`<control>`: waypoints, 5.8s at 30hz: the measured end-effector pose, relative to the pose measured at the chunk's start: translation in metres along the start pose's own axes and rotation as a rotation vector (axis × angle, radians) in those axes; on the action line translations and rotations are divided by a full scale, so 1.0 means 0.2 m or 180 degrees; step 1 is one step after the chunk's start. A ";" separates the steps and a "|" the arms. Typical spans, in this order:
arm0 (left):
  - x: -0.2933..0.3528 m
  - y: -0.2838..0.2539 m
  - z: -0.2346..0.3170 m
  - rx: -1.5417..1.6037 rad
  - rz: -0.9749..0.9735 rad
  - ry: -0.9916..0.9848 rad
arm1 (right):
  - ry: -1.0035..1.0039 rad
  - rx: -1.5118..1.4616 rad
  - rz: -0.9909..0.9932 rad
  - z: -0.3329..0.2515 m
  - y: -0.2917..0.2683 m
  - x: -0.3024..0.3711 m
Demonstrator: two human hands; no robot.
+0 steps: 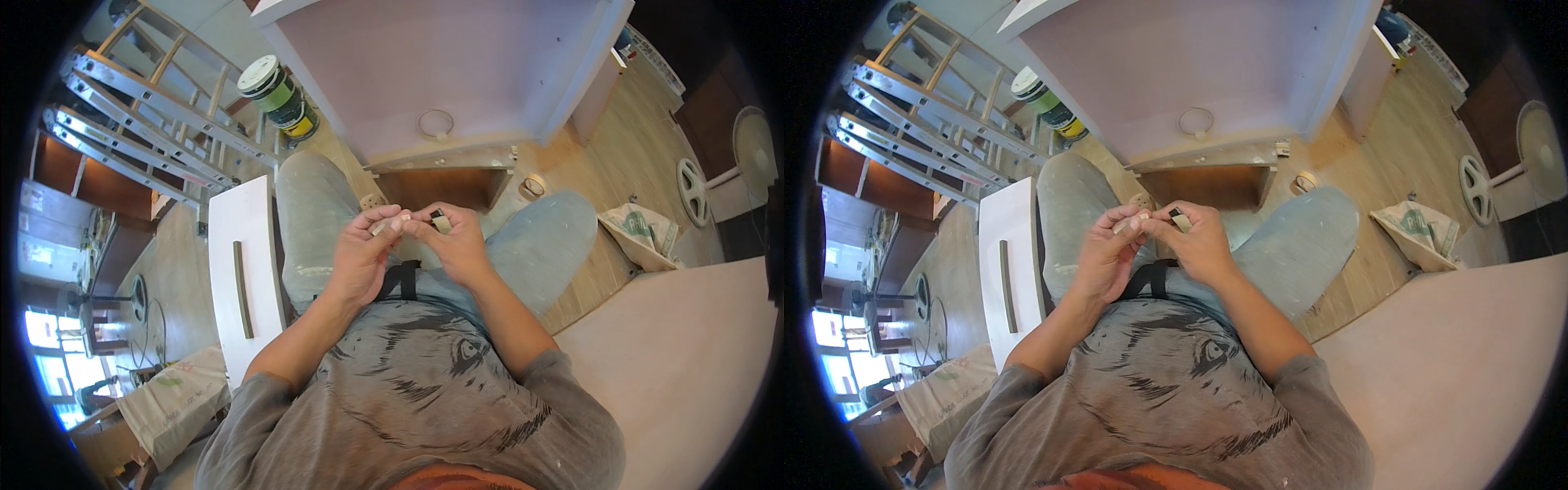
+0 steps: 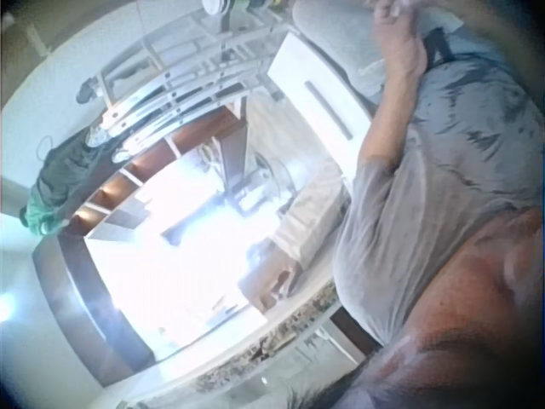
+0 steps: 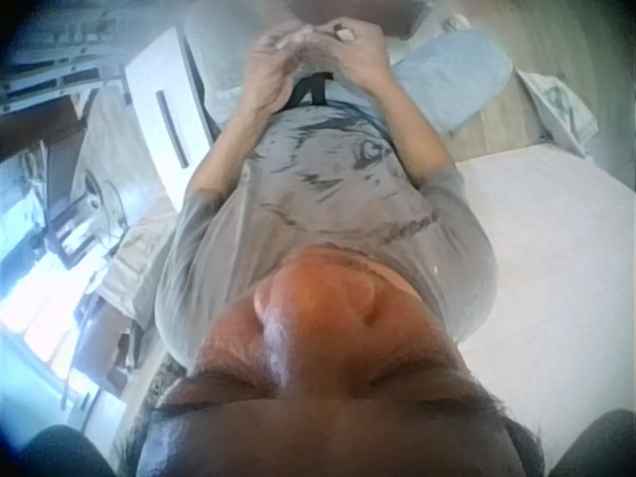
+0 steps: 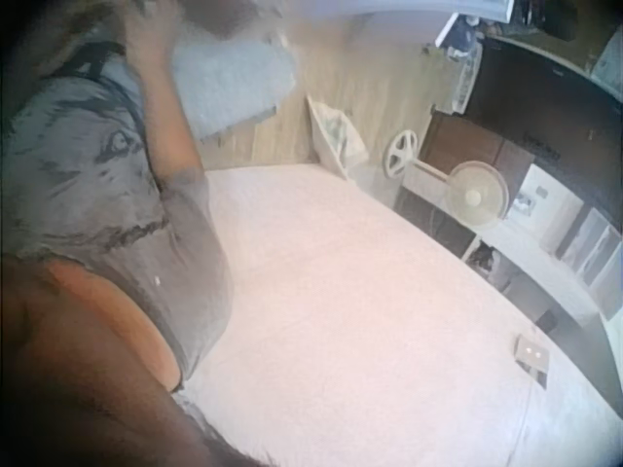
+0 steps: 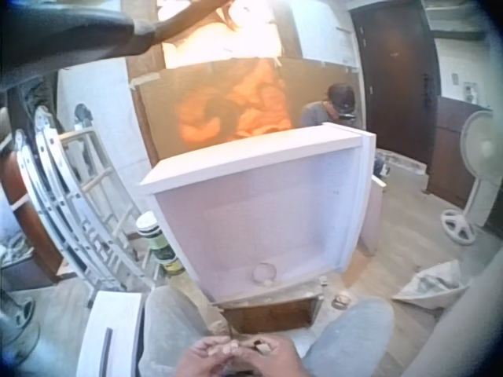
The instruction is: The person sits on the floor and applies masking tape to the edges of a white cabinet. They then handle a small metal hinge, wrapping it with tape and adjusting it by hand.
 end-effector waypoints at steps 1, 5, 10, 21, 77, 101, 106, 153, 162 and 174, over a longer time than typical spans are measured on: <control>0.00 0.01 0.00 -0.0025 0.0027 -0.0017 | 0.0010 0.0110 0.0053 0.00 -0.01 0.00; 0.03 0.07 0.04 -0.0583 -0.0041 0.0156 | -0.0163 0.0340 0.0195 -0.02 -0.04 0.00; 0.12 0.21 0.08 -0.1441 -0.0585 0.0741 | -0.0888 0.0609 0.0902 -0.10 -0.10 0.00; 0.02 0.00 0.10 -0.0944 0.0317 0.0584 | -0.1819 0.0514 0.0218 -0.19 0.04 0.10; -0.03 -0.02 -0.07 -0.1647 0.0414 0.0038 | -0.2293 0.1459 0.4102 -0.90 -2.02 0.34; -0.17 0.49 -0.03 -0.2339 -0.0410 0.0223 | -0.1224 -0.0729 0.2194 -0.80 -1.99 -0.04; -0.20 0.77 0.16 -0.1388 -0.0663 0.0557 | -0.0287 -0.1217 -0.0406 -0.71 -0.68 -0.37; 0.07 0.11 0.30 -0.1654 0.0788 0.1392 | 0.0250 -0.0817 -0.0996 -0.27 0.12 -0.25; -0.02 0.06 0.30 -0.1689 0.1037 0.1584 | -0.0234 -0.0428 -0.0807 -0.29 0.15 -0.20; -0.01 0.09 0.26 -0.0334 0.0311 0.0826 | -0.0098 -0.0807 -0.0871 -0.33 0.13 -0.23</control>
Point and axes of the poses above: each hand's wrist, its own x-axis away from the middle knuckle, its own y-axis out of the palm, z = x × y, the point moved 8 cm from there along -x, towards the middle knuckle, and after that the axes turned 10 degrees about z, right-handed, at the moved point
